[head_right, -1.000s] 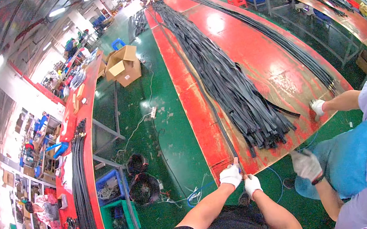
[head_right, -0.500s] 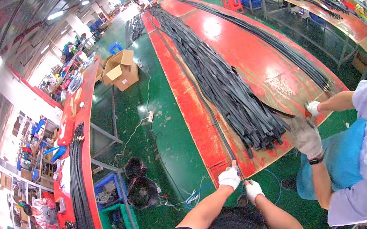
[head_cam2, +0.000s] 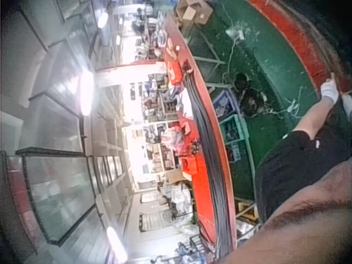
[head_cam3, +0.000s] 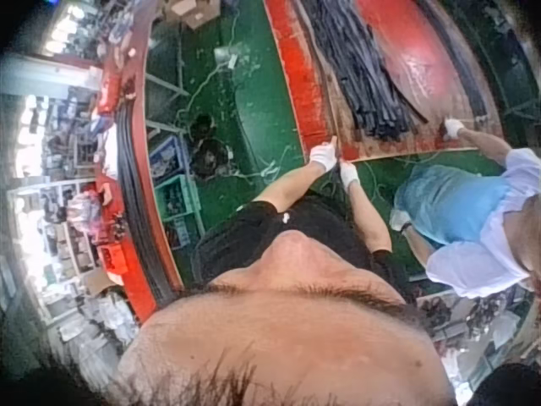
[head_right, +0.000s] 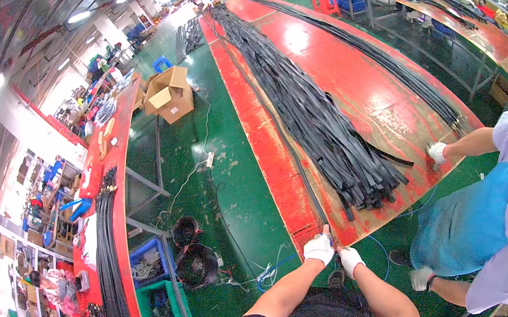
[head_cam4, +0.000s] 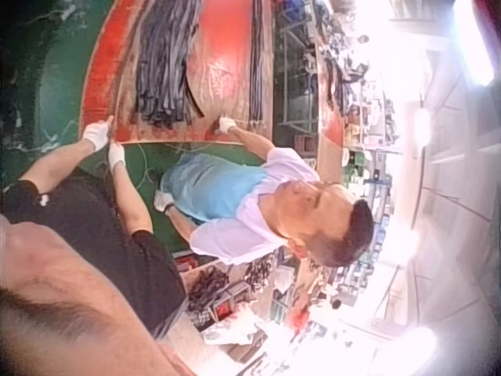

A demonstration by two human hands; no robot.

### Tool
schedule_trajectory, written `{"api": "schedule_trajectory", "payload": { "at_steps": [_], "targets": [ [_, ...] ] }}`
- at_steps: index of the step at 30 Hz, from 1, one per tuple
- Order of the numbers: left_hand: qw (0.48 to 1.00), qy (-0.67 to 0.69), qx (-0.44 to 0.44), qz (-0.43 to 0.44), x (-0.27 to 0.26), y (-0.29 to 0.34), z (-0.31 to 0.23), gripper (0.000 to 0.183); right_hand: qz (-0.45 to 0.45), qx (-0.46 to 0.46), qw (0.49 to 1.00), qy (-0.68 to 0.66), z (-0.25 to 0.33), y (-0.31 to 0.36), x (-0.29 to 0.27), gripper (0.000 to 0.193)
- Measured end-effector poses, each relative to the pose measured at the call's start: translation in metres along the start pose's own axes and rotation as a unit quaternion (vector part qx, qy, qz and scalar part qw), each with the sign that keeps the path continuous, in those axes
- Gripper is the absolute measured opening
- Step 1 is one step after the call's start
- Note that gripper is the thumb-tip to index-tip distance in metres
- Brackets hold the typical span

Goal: Inspecting, measuring, and cutting long rubber strips on a work table with the help of a coworker.

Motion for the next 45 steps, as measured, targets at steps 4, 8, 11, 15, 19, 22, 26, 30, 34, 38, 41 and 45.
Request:
{"api": "schedule_trajectory", "payload": {
  "at_steps": [4, 8, 11, 15, 19, 22, 26, 30, 34, 38, 41, 45],
  "targets": [
    [1.000, -0.001, 0.009, -0.005, 0.005, -0.001, 0.006, 0.083, -0.029, -0.016, 0.999, 0.011, 0.012, 0.013, 0.005, 0.043],
    [1.000, -0.003, 0.012, -0.019, 0.003, -0.003, -0.005, 0.084, -0.071, -0.056, 0.994, 0.061, 0.026, 0.024, -0.001, 0.044],
    [1.000, -0.001, 0.008, -0.023, 0.003, -0.004, -0.006, 0.084, -0.081, -0.071, 0.993, 0.049, 0.029, 0.039, 0.001, 0.041],
    [1.000, -0.005, 0.004, -0.013, 0.001, -0.006, -0.002, 0.084, -0.076, -0.064, 0.992, 0.074, 0.026, 0.054, 0.000, 0.035],
    [1.000, -0.003, 0.010, -0.021, -0.003, -0.002, -0.008, 0.084, -0.082, -0.070, 0.990, 0.086, 0.018, 0.060, -0.007, 0.034],
    [1.000, -0.002, 0.012, -0.022, -0.001, 0.004, -0.004, 0.083, -0.085, -0.074, 0.989, 0.094, 0.013, 0.064, -0.007, 0.033],
    [1.000, 0.007, 0.010, -0.017, 0.002, 0.007, 0.000, 0.083, -0.065, -0.064, 0.991, 0.093, 0.007, 0.060, -0.007, 0.033],
    [1.000, 0.016, 0.011, -0.006, 0.002, 0.001, -0.008, 0.083, -0.041, -0.029, 0.998, 0.047, -0.005, 0.044, -0.015, 0.034],
    [1.000, 0.002, -0.002, -0.012, 0.005, 0.006, -0.001, 0.074, -0.002, 0.021, 0.999, 0.026, -0.003, 0.050, -0.005, 0.035],
    [1.000, 0.018, 0.012, -0.022, 0.004, 0.002, -0.014, 0.074, -0.009, -0.021, 1.000, -0.012, 0.007, 0.028, -0.013, 0.036],
    [1.000, 0.013, -0.007, -0.021, 0.007, 0.006, 0.005, 0.073, 0.001, -0.031, 1.000, -0.007, 0.018, 0.026, 0.009, 0.038],
    [1.000, 0.023, -0.001, -0.014, 0.005, 0.000, -0.011, 0.070, -0.031, -0.046, 0.997, 0.058, 0.014, -0.004, -0.009, 0.043]
  ]
}}
Point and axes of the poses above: each hand's wrist, its own y-axis away from the middle knuckle, its own x-axis out of the palm, z = x × y, the point moved 7 cm from there along -y, towards the middle knuckle, and after that the axes turned 5 degrees about y, right-handed, at the moved point
